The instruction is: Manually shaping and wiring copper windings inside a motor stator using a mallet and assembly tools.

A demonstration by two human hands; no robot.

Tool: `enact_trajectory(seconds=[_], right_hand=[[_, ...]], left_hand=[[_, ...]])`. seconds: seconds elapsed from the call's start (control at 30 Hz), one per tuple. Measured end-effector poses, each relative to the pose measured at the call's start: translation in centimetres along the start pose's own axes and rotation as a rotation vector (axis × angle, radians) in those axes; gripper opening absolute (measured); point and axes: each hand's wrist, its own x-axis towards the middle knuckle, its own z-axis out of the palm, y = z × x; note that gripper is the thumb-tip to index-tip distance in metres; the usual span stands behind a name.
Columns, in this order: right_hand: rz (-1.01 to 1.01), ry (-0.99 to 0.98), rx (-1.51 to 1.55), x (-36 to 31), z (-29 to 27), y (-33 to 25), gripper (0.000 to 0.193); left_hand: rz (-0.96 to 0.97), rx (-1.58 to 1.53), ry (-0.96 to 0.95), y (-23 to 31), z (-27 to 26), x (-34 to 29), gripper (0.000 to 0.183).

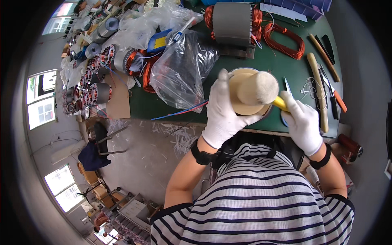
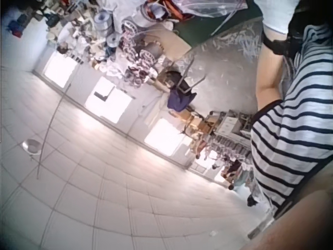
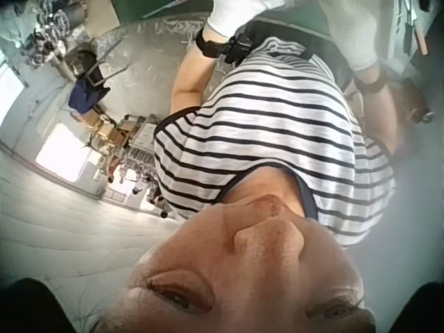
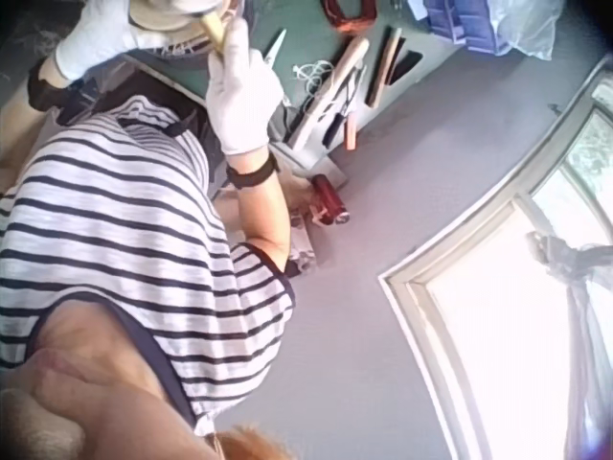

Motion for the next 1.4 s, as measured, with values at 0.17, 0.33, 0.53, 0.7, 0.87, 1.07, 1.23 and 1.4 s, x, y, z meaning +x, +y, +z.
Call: enact_trajectory(seconds=[0.17,0.33,0.53,0.7,0.87,1.07,1.23,1.4], right_hand=[[0.579,0.107,0.347,-1.4,-0.4,2.6,0.036],[0.976,0.369,0.678,-0.8,-1.2,5.0,0.036],[0.767,-0.103,0.593,-0.7,0.0,1.9,0.038],[1.039,-0.016,0.541,-4.6,2.8,12.0,0.035],[0.737,-0.055,-0.353,-8.7,5.2,16.7,0.04],[0.632,0.016,-0.042,-6.5,7.7,9.8,0.029],[1.08,-0.157,0.907,-5.9,11.1,6.4,0.043],[1.28,-0.117,1.266,-5.5,13.5,5.1,0.044]], left_hand=[[-0.052,0.192,-0.067,0.6,-0.2,0.8,0.118],[0.045,0.216,-0.002,0.8,0.3,1.1,0.107],[0.082,0.155,0.079,2.1,-3.0,0.9,0.103],[-0.021,0.235,-0.122,5.2,-10.2,-0.3,0.102],[-0.308,0.39,-0.402,1.5,-11.5,-5.9,0.095],[-0.737,0.784,-0.012,-10.8,-12.8,-13.0,0.092],[-0.789,0.885,0.11,-15.8,-15.1,-13.1,0.083],[-0.983,0.658,-0.528,-6.0,-15.5,-11.1,0.034]])
